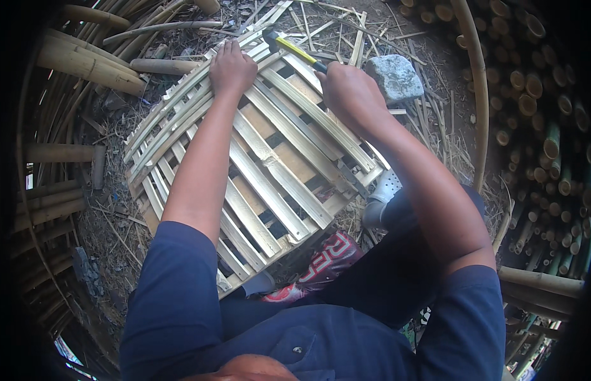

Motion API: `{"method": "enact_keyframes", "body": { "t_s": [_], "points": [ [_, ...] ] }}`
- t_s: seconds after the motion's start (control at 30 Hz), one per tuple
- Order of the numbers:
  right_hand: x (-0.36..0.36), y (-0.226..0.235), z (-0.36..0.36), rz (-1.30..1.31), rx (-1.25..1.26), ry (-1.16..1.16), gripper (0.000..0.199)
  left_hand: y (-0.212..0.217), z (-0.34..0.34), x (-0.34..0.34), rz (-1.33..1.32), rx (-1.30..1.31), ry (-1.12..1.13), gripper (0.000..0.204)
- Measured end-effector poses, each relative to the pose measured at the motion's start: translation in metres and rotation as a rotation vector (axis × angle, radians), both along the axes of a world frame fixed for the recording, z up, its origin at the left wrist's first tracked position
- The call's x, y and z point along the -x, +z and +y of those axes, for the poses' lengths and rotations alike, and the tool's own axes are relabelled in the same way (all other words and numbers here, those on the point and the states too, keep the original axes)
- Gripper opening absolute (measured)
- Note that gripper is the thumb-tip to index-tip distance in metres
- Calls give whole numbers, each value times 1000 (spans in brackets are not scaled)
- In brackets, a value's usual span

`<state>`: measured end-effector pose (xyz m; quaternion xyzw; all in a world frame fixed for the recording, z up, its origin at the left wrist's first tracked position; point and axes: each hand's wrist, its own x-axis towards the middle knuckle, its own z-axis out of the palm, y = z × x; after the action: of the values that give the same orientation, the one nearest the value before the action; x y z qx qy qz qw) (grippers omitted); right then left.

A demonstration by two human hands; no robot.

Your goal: The person assembles a bamboo structure by hammering small wooden pegs into pre-drilled holes in the bamboo slats, then turns the object over to continue the process on the other side.

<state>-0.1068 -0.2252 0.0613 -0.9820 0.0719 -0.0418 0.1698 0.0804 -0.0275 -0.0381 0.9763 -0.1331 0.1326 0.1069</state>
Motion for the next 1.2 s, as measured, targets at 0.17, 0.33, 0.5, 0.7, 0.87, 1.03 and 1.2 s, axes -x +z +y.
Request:
{"method": "enact_keyframes", "body": {
  "t_s": [0.17, 0.33, 0.5, 0.7, 0.87, 1.03, 1.2],
  "points": [
    [2, 25, 11, -181, -28, -6, 32, -3, 4, 0, -29, -19, 3, 61],
    [3, -21, -8, 24, 99, 39, 30, -2, -4, 2, -36, -7, -20, 61],
    [5, 2, 16, 97, -64, -13, 39, -2, 4, -3, -9, 6, -20, 61],
    [4, -8, 6, -41, -92, -72, 40, 1, 1, 0, -3, -2, -21, 61],
    [4, -7, 3, 11, -79, -84, 41, 0, 3, 0, -20, 7, -21, 61],
    [5, -10, 2, 14, -82, -81, 42, 0, 2, 0, -25, 8, -21, 61],
    [5, 8, 10, 45, -74, -68, 37, 1, 4, 1, 0, -6, -9, 61]
  ]
}}
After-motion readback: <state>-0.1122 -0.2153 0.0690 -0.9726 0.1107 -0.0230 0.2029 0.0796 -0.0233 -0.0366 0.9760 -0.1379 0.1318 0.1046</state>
